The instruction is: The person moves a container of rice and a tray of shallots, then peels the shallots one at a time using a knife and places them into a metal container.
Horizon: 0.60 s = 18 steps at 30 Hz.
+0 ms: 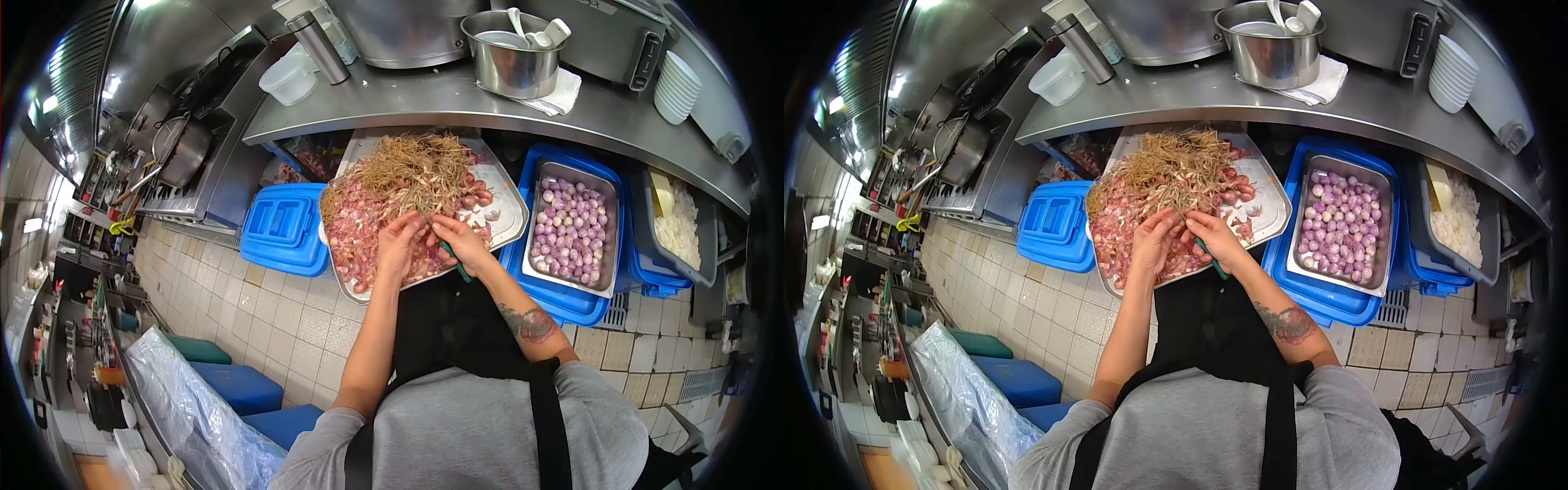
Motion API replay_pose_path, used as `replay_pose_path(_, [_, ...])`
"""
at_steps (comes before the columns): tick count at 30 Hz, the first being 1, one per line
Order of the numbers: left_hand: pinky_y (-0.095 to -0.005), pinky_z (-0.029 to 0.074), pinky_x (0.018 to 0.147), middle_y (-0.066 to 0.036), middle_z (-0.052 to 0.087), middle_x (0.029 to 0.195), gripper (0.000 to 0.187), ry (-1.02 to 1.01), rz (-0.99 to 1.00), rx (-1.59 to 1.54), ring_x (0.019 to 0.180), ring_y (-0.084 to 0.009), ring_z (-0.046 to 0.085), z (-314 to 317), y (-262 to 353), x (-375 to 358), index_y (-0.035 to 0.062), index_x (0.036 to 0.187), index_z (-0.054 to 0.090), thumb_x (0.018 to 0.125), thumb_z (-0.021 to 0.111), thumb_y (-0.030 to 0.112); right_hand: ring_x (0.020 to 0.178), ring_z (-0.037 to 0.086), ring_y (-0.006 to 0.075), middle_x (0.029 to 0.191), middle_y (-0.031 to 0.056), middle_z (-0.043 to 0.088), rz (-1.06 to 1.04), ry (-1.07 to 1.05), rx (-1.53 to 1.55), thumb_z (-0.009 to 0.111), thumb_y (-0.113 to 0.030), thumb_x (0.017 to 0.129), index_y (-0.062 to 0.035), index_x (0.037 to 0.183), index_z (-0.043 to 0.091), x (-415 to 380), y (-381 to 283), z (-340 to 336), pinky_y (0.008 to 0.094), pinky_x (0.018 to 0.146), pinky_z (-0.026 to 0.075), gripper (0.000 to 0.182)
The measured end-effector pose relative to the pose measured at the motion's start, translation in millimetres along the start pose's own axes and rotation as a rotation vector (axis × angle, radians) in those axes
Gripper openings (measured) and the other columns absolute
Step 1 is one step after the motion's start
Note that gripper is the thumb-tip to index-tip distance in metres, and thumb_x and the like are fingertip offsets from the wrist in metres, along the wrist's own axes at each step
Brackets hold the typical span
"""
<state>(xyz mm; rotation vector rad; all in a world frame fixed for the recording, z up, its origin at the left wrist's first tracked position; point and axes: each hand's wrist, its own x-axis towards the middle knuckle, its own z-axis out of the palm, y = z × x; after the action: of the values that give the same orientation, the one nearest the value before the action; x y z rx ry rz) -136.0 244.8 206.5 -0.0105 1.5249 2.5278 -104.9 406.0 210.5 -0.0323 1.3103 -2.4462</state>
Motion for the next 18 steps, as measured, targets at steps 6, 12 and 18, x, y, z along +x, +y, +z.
replay_pose_path(6, [-0.0223,0.052,0.069,-0.009,0.065,0.090,0.029,0.106,0.070,0.026,0.077,-0.0132,0.063,8.3,-10.9,-0.3,-0.0064,0.109,0.058,0.082,0.066,0.002,0.045,0.042,0.0060,0.075,0.0029,0.056,-0.027,0.095,-0.099,0.053,-0.020,0.094,-0.0035,0.124,0.049,-0.6,-2.8,5.4,0.0191,0.036,0.029,0.035])
replay_pose_path(12, [-0.0215,0.051,0.066,-0.006,0.062,0.086,0.027,0.190,0.210,0.257,0.075,-0.0114,0.062,23.5,-13.5,-3.7,-0.0056,0.106,0.061,0.080,0.066,-0.004,0.045,0.044,0.0050,0.071,0.0026,0.059,-0.175,0.142,-0.163,0.058,-0.018,0.091,-0.0051,0.115,0.055,9.3,11.1,-3.8,0.0183,0.039,0.032,0.028])
replay_pose_path(18, [-0.0222,0.051,0.069,-0.007,0.060,0.093,0.028,0.222,0.407,0.500,0.078,-0.0110,0.061,29.7,-21.1,-7.2,-0.0078,0.105,0.061,0.078,0.067,-0.005,0.045,0.042,0.0050,0.069,0.0004,0.055,-0.063,0.186,-0.073,0.058,-0.018,0.091,-0.0062,0.103,0.056,1.9,-1.1,0.0,0.0192,0.037,0.029,0.017])
